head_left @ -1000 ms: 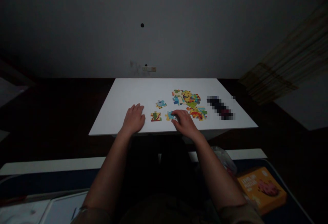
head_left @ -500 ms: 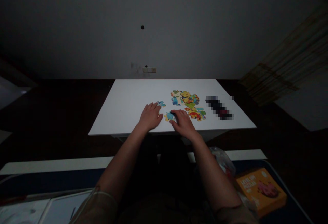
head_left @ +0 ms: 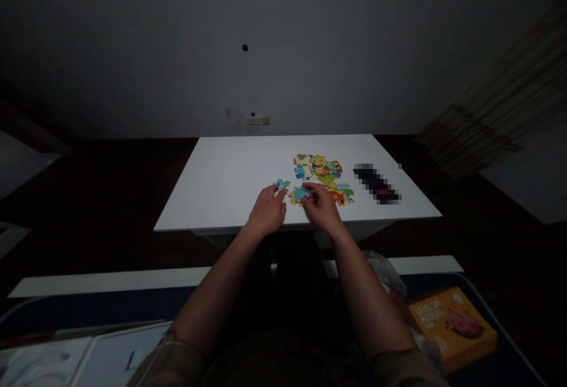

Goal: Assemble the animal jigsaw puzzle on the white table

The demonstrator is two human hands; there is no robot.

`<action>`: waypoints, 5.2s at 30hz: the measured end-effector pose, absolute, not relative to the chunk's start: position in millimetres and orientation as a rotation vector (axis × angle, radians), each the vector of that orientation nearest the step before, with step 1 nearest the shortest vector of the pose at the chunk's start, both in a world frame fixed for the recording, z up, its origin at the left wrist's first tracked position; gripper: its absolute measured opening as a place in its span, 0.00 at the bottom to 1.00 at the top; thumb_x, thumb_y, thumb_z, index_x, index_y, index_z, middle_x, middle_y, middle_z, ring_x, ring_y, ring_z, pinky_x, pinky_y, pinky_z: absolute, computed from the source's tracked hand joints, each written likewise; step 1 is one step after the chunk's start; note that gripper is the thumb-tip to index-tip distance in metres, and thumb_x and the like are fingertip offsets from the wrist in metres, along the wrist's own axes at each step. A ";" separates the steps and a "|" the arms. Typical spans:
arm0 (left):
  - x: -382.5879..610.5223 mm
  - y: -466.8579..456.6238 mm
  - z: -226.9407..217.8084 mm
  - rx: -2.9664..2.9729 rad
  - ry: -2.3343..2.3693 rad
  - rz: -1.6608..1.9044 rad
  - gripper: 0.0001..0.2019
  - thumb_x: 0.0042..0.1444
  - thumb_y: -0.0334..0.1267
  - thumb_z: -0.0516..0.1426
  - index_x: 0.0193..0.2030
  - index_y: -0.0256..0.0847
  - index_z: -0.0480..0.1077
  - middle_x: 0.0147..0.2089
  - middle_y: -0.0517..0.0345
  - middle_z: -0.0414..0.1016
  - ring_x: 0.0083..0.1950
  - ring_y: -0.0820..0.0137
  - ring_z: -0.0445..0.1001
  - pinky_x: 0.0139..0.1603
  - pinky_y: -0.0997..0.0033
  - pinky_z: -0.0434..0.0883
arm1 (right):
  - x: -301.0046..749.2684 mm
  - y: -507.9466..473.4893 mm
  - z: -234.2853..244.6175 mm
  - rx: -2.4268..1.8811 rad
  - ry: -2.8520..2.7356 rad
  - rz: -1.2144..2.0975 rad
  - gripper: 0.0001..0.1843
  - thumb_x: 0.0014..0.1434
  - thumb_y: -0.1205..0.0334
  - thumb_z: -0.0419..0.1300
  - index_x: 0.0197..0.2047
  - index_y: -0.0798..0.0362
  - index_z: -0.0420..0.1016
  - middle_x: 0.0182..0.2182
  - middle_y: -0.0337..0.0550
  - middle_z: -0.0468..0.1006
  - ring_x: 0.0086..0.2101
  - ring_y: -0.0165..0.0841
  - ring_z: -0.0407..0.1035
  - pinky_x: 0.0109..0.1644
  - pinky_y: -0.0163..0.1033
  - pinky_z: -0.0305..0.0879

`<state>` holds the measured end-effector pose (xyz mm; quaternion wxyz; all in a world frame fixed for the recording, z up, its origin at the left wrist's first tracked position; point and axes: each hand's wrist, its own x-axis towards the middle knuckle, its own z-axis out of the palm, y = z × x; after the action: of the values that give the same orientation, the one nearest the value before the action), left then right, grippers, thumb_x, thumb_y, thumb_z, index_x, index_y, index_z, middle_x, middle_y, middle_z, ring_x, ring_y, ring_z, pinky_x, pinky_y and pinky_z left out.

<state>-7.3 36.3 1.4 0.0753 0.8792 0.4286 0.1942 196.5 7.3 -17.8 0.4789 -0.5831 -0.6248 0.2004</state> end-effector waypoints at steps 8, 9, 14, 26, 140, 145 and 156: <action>-54.1 56.9 -7.3 2.471 1.371 0.728 0.24 0.64 0.30 0.49 0.67 0.38 0.64 0.67 0.41 0.65 0.70 0.55 0.62 0.72 0.49 0.61 | 199.3 9.6 -18.6 -1.530 -1.448 0.493 0.19 0.58 0.62 0.59 0.52 0.51 0.76 0.38 0.46 0.78 0.33 0.38 0.73 0.42 0.46 0.75; -61.4 62.0 -6.3 2.467 1.388 0.735 0.23 0.64 0.30 0.50 0.66 0.39 0.64 0.66 0.42 0.66 0.69 0.55 0.63 0.72 0.48 0.62 | 198.5 10.2 -18.0 -1.534 -1.438 0.499 0.19 0.57 0.62 0.59 0.52 0.51 0.76 0.38 0.47 0.79 0.33 0.38 0.73 0.41 0.46 0.75; -68.3 65.4 4.2 2.478 1.337 0.818 0.21 0.65 0.33 0.52 0.65 0.38 0.66 0.65 0.41 0.68 0.69 0.53 0.63 0.73 0.46 0.59 | 180.4 15.6 -11.4 -1.488 -1.382 0.609 0.16 0.56 0.62 0.60 0.49 0.51 0.76 0.40 0.47 0.80 0.32 0.36 0.74 0.40 0.44 0.75; -57.6 67.8 6.4 2.033 1.255 0.944 0.19 0.64 0.36 0.55 0.61 0.42 0.71 0.47 0.52 0.79 0.44 0.63 0.77 0.48 0.63 0.74 | 172.5 66.9 16.3 -1.795 -1.591 0.172 0.15 0.65 0.57 0.55 0.50 0.55 0.76 0.46 0.56 0.79 0.48 0.46 0.72 0.57 0.50 0.66; -87.9 228.3 2.0 2.576 1.289 0.530 0.22 0.59 0.57 0.60 0.56 0.52 0.77 0.59 0.51 0.71 0.60 0.49 0.67 0.61 0.47 0.64 | 158.3 152.8 63.1 -1.956 -2.547 0.635 0.20 0.41 0.47 0.77 0.35 0.45 0.80 0.32 0.45 0.81 0.32 0.42 0.74 0.34 0.44 0.64; -89.0 227.2 4.6 2.599 1.268 0.503 0.25 0.58 0.61 0.59 0.55 0.49 0.75 0.60 0.51 0.71 0.60 0.50 0.66 0.61 0.49 0.64 | 146.3 141.4 67.0 -1.940 -2.656 0.611 0.19 0.38 0.54 0.77 0.34 0.45 0.78 0.31 0.45 0.79 0.32 0.43 0.73 0.33 0.45 0.63; -90.2 226.8 7.0 2.615 1.205 0.444 0.34 0.51 0.67 0.62 0.59 0.48 0.73 0.61 0.48 0.70 0.60 0.47 0.65 0.59 0.48 0.65 | 152.3 181.1 40.3 -1.570 -2.205 0.547 0.17 0.60 0.67 0.60 0.52 0.49 0.77 0.46 0.46 0.82 0.42 0.38 0.74 0.46 0.40 0.68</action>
<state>-90.2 226.8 7.0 0.1137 0.8918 0.4109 0.1515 152.3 181.1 40.3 0.1890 -0.5583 -0.7840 0.1947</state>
